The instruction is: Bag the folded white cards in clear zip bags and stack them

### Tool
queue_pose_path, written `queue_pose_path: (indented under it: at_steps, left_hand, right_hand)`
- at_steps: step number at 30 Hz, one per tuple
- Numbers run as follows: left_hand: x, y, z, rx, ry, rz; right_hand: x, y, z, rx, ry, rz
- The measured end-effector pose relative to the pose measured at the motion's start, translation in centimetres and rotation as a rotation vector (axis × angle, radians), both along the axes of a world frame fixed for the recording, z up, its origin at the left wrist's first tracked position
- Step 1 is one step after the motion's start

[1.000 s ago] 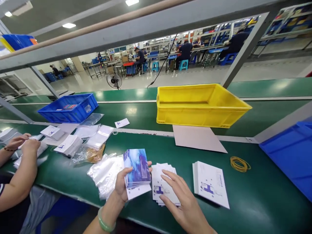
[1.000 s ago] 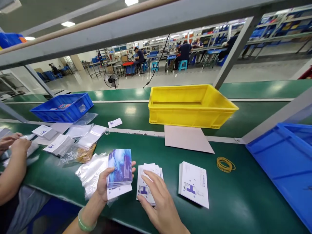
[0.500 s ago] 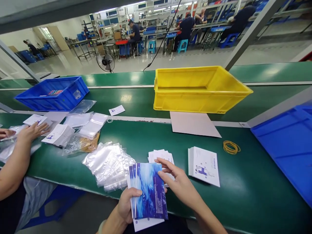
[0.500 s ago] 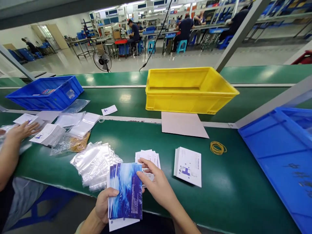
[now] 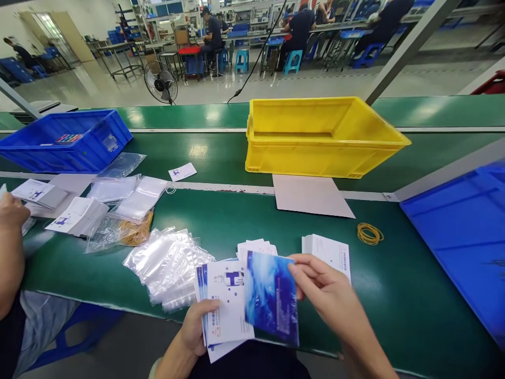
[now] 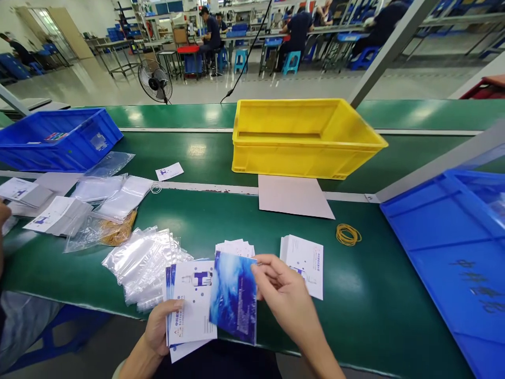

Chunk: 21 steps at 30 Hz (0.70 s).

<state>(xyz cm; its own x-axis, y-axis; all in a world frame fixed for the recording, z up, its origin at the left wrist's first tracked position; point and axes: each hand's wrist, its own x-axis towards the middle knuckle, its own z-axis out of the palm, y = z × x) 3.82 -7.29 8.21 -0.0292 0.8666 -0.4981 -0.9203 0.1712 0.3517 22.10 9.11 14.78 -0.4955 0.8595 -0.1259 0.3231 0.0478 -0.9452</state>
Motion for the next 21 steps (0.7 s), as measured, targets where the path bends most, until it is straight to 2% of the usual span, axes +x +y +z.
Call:
queue_pose_path:
  at_steps: [3, 5, 6, 8, 10, 13, 15, 18, 21]
  left_hand:
    - [-1.0, 0.0, -0.2, 0.162, -0.063, -0.024]
    - [-1.5, 0.1, -0.2, 0.22, -0.092, -0.022]
    - [-1.6, 0.1, -0.2, 0.233, -0.097, -0.021]
    - [-1.7, -0.1, -0.3, 0.241, -0.095, -0.017]
    - [-1.8, -0.5, -0.6, 0.218, -0.09, -0.01]
    - [-1.9, -1.6, -1.4, 0.112, -0.064, 0.026]
    - [-2.0, -2.2, -1.9, 0.012, -0.02, 0.07]
    - [-1.8, -2.6, -2.0, -0.111, 0.037, 0.107]
    - [-1.1, -2.0, -1.5, -0.133, 0.047, 0.074]
  right_hand:
    - [1.4, 0.3, 1.6, 0.457, -0.252, -0.132]
    - [1.0, 0.5, 1.8, 0.696, -0.443, -0.116]
    - [0.4, 0.6, 1.6, 0.75, -0.536, -0.077]
    - [-1.8, 0.7, 0.9, 0.697, -0.701, 0.051]
    - [-4.4, 0.7, -0.1, 0.541, -0.788, 0.187]
    - [-7.3, 0.5, -1.2, 0.42, -0.746, 0.313]
    - [-7.6, 0.1, -1.6, 0.384, -0.684, 0.374]
    - [-6.2, -0.5, -1.7, 0.265, -0.507, 0.447]
    - [-4.5, -0.9, -1.8, 0.08, -0.281, 0.467]
